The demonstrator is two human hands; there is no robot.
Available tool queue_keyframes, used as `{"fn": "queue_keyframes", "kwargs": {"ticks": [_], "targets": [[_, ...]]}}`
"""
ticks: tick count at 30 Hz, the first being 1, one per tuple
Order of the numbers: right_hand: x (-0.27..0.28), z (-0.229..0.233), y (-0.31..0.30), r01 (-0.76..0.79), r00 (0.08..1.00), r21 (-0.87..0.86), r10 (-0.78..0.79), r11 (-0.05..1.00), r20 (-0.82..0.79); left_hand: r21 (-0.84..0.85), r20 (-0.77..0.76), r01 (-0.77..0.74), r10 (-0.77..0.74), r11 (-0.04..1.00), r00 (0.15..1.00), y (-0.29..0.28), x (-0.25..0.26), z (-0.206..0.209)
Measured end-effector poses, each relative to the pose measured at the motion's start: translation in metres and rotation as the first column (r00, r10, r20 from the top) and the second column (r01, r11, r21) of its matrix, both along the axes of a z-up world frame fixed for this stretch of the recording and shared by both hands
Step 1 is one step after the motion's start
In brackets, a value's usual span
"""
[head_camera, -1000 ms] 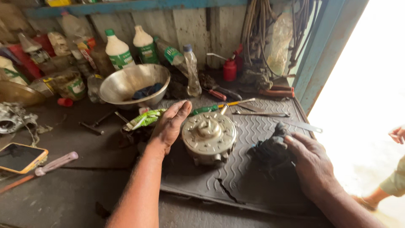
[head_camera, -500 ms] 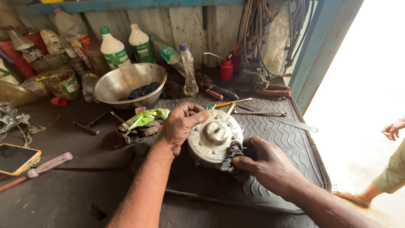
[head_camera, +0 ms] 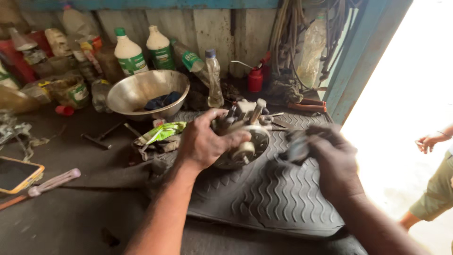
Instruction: The person wipes and cleans an alternator component with a dark cloth, then applies a tool to its surface.
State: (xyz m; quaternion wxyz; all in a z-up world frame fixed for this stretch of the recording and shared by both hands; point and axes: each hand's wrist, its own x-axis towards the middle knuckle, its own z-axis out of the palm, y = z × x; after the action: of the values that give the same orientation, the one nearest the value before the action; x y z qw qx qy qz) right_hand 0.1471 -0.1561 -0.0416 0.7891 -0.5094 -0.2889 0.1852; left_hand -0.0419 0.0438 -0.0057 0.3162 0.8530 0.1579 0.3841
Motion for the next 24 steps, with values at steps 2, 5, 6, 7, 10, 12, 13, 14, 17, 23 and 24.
{"fn": "queue_keyframes", "kwargs": {"ticks": [2, 5, 6, 7, 10, 12, 13, 14, 17, 23, 24], "targets": [[-0.001, 0.025, -0.005, -0.017, 0.994, 0.099, 0.006, 0.995, 0.109, 0.064, 0.046, -0.105, 0.102, 0.992, 0.994, 0.000, 0.005, 0.009], [-0.007, 0.060, 0.015, -0.034, 0.938, 0.168, -0.027, 0.985, 0.347, -0.030, 0.014, -0.121, 0.122, 0.992, 0.992, -0.015, 0.009, 0.011], [-0.013, 0.068, 0.022, 0.135, 0.642, 0.152, -0.203, 0.979, 0.739, -0.039, 0.036, -0.089, 0.091, 0.995, 0.995, -0.019, 0.010, 0.012], [-0.022, 0.073, 0.031, 0.278, 0.172, 0.207, -0.260, 0.938, 0.950, -0.048, 0.058, -0.067, 0.069, 0.997, 0.996, -0.021, 0.009, 0.012], [-0.041, 0.084, 0.055, 0.322, 0.240, 0.029, -0.111, 0.946, 0.964, -0.073, 0.061, -0.084, 0.089, 0.994, 0.994, -0.020, 0.005, 0.011], [-0.046, 0.092, 0.062, 0.414, 0.221, -0.044, -0.053, 0.909, 0.974, -0.015, 0.092, -0.103, 0.104, 0.995, 0.990, -0.019, 0.004, 0.011], [-0.044, 0.093, 0.061, 0.529, 0.207, -0.112, 0.001, 0.841, 0.978, 0.043, 0.120, -0.092, 0.086, 0.995, 0.989, -0.021, 0.009, 0.010], [-0.040, 0.093, 0.062, 0.535, 0.210, -0.115, 0.000, 0.837, 0.978, 0.043, 0.117, -0.084, 0.078, 0.996, 0.990, -0.022, 0.010, 0.008], [-0.020, 0.091, 0.068, 0.696, 0.401, -0.452, 0.219, 0.559, 0.889, 0.164, 0.096, -0.186, 0.172, 0.969, 0.980, -0.028, 0.016, 0.009], [0.038, 0.085, 0.057, 0.184, 0.983, -0.312, -0.181, 0.932, 0.037, 0.158, 0.060, -0.174, 0.166, 0.972, 0.984, -0.033, 0.018, 0.009], [0.044, 0.086, 0.048, 0.111, 0.988, -0.117, -0.122, 0.987, -0.090, 0.127, 0.081, -0.173, 0.164, 0.977, 0.983, -0.031, 0.016, 0.009]]}}
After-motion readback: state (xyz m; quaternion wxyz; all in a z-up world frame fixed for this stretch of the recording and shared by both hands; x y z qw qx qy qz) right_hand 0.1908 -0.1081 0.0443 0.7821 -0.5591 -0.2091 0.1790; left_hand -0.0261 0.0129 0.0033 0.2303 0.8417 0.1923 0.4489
